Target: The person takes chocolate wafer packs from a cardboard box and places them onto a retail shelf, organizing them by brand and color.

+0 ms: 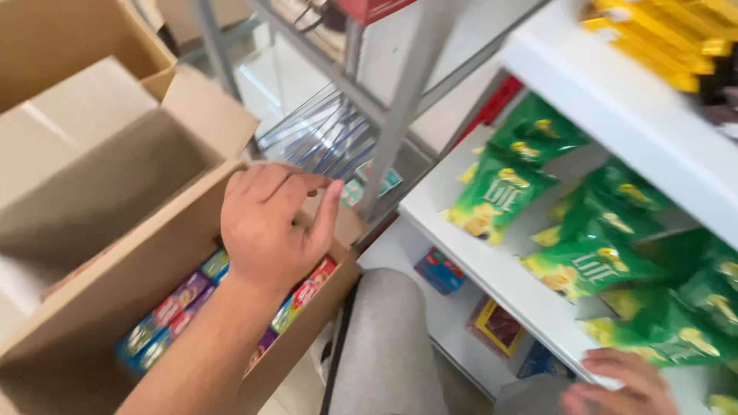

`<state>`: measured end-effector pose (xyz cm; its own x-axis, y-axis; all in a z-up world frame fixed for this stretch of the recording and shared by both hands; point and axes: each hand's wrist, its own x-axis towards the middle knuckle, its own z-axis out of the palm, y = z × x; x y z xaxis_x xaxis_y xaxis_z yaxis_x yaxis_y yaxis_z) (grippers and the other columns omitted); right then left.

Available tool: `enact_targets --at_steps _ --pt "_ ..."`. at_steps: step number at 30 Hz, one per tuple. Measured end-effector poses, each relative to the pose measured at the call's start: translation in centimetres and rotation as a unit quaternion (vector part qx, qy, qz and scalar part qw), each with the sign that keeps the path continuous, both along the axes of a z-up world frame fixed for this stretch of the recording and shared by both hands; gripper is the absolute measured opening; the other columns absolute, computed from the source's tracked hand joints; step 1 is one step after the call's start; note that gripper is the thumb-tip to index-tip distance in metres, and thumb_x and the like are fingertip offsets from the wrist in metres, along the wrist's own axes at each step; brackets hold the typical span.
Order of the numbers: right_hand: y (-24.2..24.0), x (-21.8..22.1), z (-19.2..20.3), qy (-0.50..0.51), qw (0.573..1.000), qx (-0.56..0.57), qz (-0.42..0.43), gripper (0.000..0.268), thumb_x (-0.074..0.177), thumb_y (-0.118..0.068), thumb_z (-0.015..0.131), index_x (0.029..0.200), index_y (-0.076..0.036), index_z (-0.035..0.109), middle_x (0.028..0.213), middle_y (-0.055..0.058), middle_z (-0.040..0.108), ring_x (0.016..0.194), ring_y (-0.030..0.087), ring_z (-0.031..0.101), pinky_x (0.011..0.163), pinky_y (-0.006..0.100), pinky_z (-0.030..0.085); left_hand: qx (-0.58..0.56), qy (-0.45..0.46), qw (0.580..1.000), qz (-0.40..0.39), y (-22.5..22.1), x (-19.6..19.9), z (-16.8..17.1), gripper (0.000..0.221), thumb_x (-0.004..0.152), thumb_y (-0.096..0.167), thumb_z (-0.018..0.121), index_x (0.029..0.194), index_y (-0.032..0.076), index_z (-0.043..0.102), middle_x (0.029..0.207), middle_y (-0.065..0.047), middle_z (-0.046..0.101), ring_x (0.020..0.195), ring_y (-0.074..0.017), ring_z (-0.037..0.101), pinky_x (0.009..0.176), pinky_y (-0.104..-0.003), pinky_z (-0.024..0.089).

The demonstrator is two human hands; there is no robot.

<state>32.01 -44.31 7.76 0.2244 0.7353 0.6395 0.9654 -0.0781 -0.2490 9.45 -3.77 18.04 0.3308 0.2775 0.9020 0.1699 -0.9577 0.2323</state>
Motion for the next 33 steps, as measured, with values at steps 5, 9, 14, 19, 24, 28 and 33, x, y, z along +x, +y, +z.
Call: enact_targets --at_steps 5,9,14,19,24,28,33 --pt "1.6 1.8 16.1 0.012 0.967 0.174 -0.184 0.007 0.105 -0.002 0.047 0.103 0.005 0.047 0.121 0.026 0.049 0.117 0.033 0.048 0.112 0.04 0.035 0.034 -0.056 0.988 -0.14 -8.7 7.0 9.1 0.011 0.086 0.02 0.065 0.085 0.009 0.066 0.082 -0.005 0.059 0.068 -0.0231 0.055 0.063 -0.036 0.037" --pt "0.6 8.2 23.5 0.09 0.923 0.178 -0.329 0.006 0.1 -0.009 0.062 0.106 -0.01 0.061 0.107 0.004 0.064 0.102 0.015 0.06 0.086 0.03 0.047 0.067 -0.063 0.972 -0.217 -15.6 14.3 12.8 0.015 0.083 0.023 0.068 0.091 0.01 0.067 0.089 -0.004 0.059 0.076 -0.0258 0.056 0.064 -0.039 0.039" --pt "0.7 13.5 25.0 0.17 0.892 0.1 -0.407 0.013 0.084 -0.025 0.066 0.095 -0.02 0.066 0.101 0.001 0.066 0.092 0.018 0.061 0.081 0.033 0.045 0.11 0.004 0.965 -0.237 -21.9 23.9 13.9 0.02 0.077 0.025 0.063 0.088 0.01 0.069 0.084 -0.004 0.06 0.078 -0.0268 0.054 0.07 -0.041 0.039" --pt "1.0 15.5 24.9 0.206 0.869 0.019 -0.45 0.028 0.082 -0.026 0.062 0.109 -0.019 0.067 0.118 0.011 0.061 0.107 0.032 0.058 0.085 0.046 0.049 0.084 0.144 0.958 -0.231 -25.4 31.9 12.2 0.021 0.073 0.008 0.055 0.088 0.004 0.069 0.084 -0.011 0.063 0.083 -0.0296 0.059 0.075 -0.04 0.041" --pt "1.3 15.2 25.0 0.173 0.867 -0.121 -0.451 0.042 0.088 -0.027 0.05 0.129 -0.019 0.055 0.142 0.005 0.043 0.126 0.034 0.043 0.097 0.054 0.039 0.052 0.355 0.901 -0.244 -26.0 35.4 11.3 0.04 0.081 0.005 0.041 0.116 -0.007 0.057 0.118 -0.023 0.056 0.11 -0.0357 0.052 0.09 -0.044 0.042" --pt "1.5 14.0 25.7 0.194 0.851 -0.18 -0.453 0.044 0.091 -0.037 0.044 0.134 -0.03 0.049 0.144 0.0 0.041 0.132 0.031 0.036 0.101 0.052 0.034 0.056 0.391 0.886 -0.244 -26.3 34.0 11.9 0.043 0.083 0.007 0.039 0.122 -0.006 0.053 0.123 -0.023 0.053 0.116 -0.0352 0.048 0.095 -0.046 0.037" --pt "0.3 12.5 26.0 0.197 0.841 -0.132 -0.486 0.033 0.087 -0.036 0.053 0.115 -0.024 0.065 0.119 0.006 0.062 0.111 0.031 0.056 0.088 0.048 0.041 0.057 0.369 0.889 -0.266 -26.9 31.5 12.7 0.035 0.086 0.013 0.04 0.11 0.003 0.064 0.11 -0.013 0.06 0.106 -0.0294 0.052 0.093 -0.045 0.036"
